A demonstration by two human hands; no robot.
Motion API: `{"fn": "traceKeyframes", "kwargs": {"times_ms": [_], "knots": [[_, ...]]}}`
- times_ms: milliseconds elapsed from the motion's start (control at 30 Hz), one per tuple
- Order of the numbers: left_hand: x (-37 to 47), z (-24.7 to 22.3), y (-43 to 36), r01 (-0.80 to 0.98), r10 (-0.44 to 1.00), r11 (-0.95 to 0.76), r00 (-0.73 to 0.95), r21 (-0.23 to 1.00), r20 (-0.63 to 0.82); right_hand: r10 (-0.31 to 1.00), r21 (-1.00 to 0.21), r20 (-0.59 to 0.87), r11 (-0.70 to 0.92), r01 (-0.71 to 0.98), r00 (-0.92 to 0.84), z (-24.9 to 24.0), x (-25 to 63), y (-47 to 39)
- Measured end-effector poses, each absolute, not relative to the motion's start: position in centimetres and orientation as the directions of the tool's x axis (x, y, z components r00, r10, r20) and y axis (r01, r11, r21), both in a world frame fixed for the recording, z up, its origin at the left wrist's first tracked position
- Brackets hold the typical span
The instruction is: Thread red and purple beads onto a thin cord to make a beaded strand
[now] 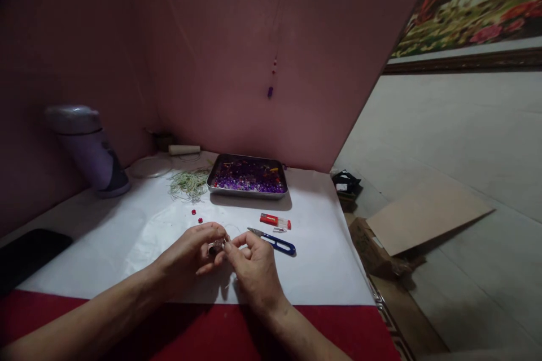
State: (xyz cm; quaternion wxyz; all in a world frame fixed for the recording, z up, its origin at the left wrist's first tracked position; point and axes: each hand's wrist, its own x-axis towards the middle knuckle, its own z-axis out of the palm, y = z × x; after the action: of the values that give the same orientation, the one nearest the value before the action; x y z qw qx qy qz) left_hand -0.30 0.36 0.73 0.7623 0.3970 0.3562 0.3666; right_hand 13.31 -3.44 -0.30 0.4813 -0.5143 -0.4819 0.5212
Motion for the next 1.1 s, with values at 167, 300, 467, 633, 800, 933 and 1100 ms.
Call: {"fn": "traceKeyframes", "kwargs": {"times_ms": [167, 300, 467, 633, 800, 933, 1100], "knots": [[-0.3, 0.6, 0.4, -0.297, 0.854, 0.403, 0.463, 0.866, -0.239, 0.998, -0.998, -0.053, -0.053, -0.018, -0.017, -0.6, 13.3, -3.5], [-0.3, 0.4, 0.5, -0.302, 0.854, 0.407, 0.46, 0.862, -0.242, 0.998, -0.999, -0.051, -0.051, 0.0, -0.027, -0.4, 13.2, -3.7], [-0.2, 0.7, 0.4, -0.327, 0.869, 0.398, 0.435, 0.857, -0.237, 0.997, -0.998, -0.056, -0.055, 0.007, -0.044, -0.1, 13.1, -3.8], [-0.2, 0.9, 0.6, -0.292, 0.87, 0.393, 0.426, 0.872, -0.25, 0.999, -0.999, -0.028, -0.03, 0.031, 0.041, -0.3, 13.5, -3.5], [-0.2, 0.4, 0.6, -0.2, 0.819, 0.404, 0.513, 0.893, -0.255, 1.0, -0.999, 0.008, 0.008, 0.049, -0.001, -0.7, 14.2, -2.8], [-0.3, 0.7, 0.4, -0.205, 0.793, 0.425, 0.555, 0.882, -0.253, 1.0, -1.0, 0.03, 0.03, -0.002, -0.007, -0.7, 14.3, -2.4], [-0.4, 1.3, 0.3, -0.217, 0.774, 0.422, 0.592, 0.88, -0.225, 0.997, -0.999, 0.053, 0.053, -0.002, 0.054, -1.0, 14.5, -2.3]]}}
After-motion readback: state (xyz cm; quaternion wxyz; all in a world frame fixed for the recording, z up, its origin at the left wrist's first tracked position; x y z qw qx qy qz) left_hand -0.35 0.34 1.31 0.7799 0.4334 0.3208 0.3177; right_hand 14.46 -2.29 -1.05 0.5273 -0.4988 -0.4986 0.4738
